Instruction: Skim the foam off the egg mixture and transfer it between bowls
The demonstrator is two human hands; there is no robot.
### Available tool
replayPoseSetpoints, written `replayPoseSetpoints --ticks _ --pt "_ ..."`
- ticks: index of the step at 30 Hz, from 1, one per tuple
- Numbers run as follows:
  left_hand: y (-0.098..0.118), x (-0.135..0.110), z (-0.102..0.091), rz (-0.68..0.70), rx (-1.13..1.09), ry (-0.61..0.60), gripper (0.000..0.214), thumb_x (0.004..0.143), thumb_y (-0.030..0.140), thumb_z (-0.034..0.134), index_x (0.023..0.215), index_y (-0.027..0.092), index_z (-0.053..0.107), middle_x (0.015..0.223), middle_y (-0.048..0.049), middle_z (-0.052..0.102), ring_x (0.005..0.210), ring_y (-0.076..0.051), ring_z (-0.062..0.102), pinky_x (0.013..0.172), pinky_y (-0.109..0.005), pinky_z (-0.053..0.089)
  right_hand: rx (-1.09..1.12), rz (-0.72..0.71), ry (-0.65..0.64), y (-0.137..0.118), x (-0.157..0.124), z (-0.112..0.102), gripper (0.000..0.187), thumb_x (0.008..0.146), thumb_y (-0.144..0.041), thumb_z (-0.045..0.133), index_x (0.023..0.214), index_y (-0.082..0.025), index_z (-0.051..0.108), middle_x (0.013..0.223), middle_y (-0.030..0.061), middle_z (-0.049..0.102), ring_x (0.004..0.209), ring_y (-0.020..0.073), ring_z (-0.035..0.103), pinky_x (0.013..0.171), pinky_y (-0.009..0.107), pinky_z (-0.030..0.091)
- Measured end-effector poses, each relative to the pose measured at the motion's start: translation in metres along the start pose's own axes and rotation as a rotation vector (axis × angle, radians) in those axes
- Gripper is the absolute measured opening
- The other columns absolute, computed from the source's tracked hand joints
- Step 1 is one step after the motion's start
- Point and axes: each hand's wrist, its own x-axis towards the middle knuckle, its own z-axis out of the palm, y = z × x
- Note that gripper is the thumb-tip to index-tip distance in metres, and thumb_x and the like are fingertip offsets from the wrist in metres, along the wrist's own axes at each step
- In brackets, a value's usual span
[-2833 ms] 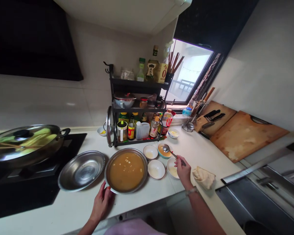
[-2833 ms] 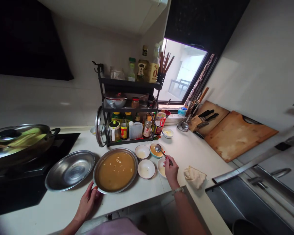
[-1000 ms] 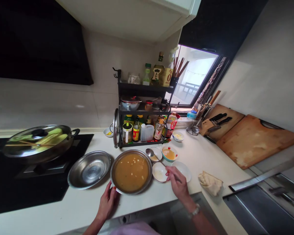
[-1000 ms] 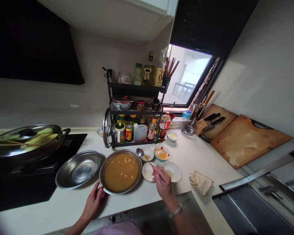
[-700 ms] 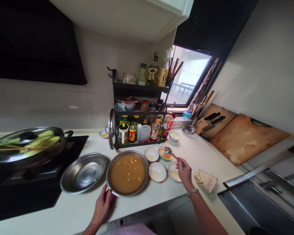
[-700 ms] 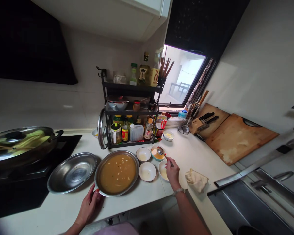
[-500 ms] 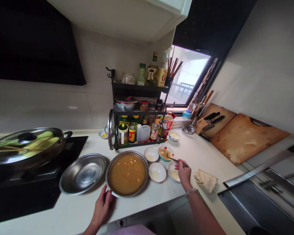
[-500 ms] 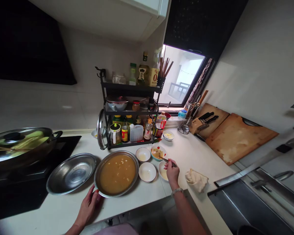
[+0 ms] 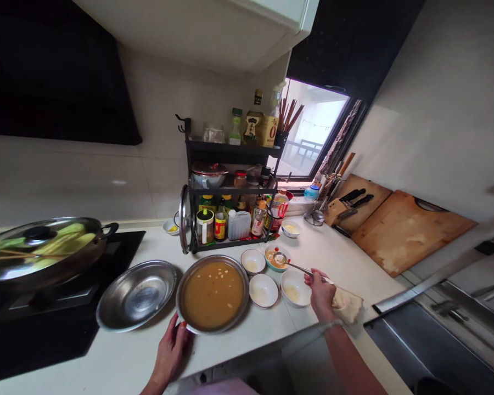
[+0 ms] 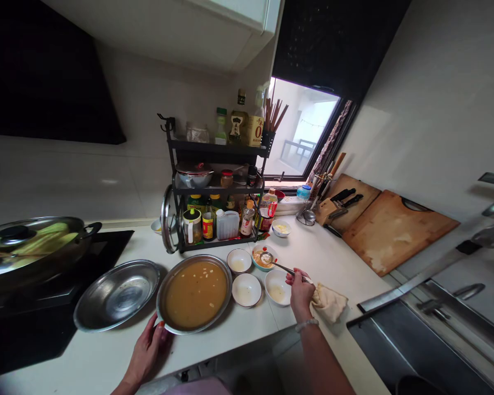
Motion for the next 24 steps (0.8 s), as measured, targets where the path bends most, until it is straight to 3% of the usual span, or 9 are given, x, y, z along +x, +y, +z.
replayPoseSetpoints --ticks 6,10,16,20,24 --pt "-0.003 0.001 0.001 -0.015 0.000 0.021 0.087 0.072 0.072 0.046 0.130 0.008 0.048 0.070 -0.0031 0.071 0.066 -0.022 0.066 0.068 -0.033 0.052 0.040 0.009 -0.083 -0.022 -0.016 0.002 0.037 0.061 -0.043 0.071 0.079 -0.011 0.063 0.053 0.0020 0.065 0.046 0.0152 0.061 0.041 0.023 0.049" --pt "0.003 0.000 0.001 0.008 0.014 0.038 0.083 0.073 0.069 0.048 0.127 0.007 0.051 0.072 -0.0049 0.072 0.066 -0.022 0.065 0.071 -0.033 0.052 0.052 0.010 -0.223 -0.037 -0.038 0.008 0.037 0.065 -0.045 0.070 0.082 -0.012 0.064 0.054 0.0022 0.064 0.044 0.0141 0.058 0.041 0.023 0.046" --pt "0.011 -0.004 0.002 0.009 -0.060 0.017 0.079 0.074 0.066 0.050 0.128 0.008 0.051 0.062 -0.0011 0.067 0.056 -0.018 0.061 0.060 -0.030 0.051 0.005 0.040 -0.435 -0.041 -0.086 0.022 0.032 0.072 -0.046 0.067 0.082 -0.015 0.065 0.053 0.0006 0.062 0.045 0.0148 0.057 0.042 0.024 0.047" --pt "0.009 -0.003 0.001 -0.003 -0.052 0.018 0.083 0.072 0.069 0.049 0.128 0.008 0.050 0.068 -0.0022 0.068 0.060 -0.019 0.062 0.063 -0.030 0.051 -0.095 -0.106 -0.631 -0.031 -0.115 0.024 0.034 0.081 -0.047 0.059 0.089 -0.015 0.068 0.054 0.0013 0.061 0.047 0.0155 0.059 0.044 0.025 0.050" --pt "0.004 -0.001 0.000 -0.025 -0.013 -0.004 0.089 0.072 0.072 0.045 0.131 0.005 0.046 0.065 -0.0021 0.068 0.061 -0.020 0.062 0.064 -0.030 0.051 -0.147 -0.402 -0.883 -0.031 -0.125 0.018 0.026 0.088 -0.037 0.052 0.096 -0.020 0.070 0.081 0.0058 0.066 0.059 0.0134 0.062 0.049 0.023 0.053"
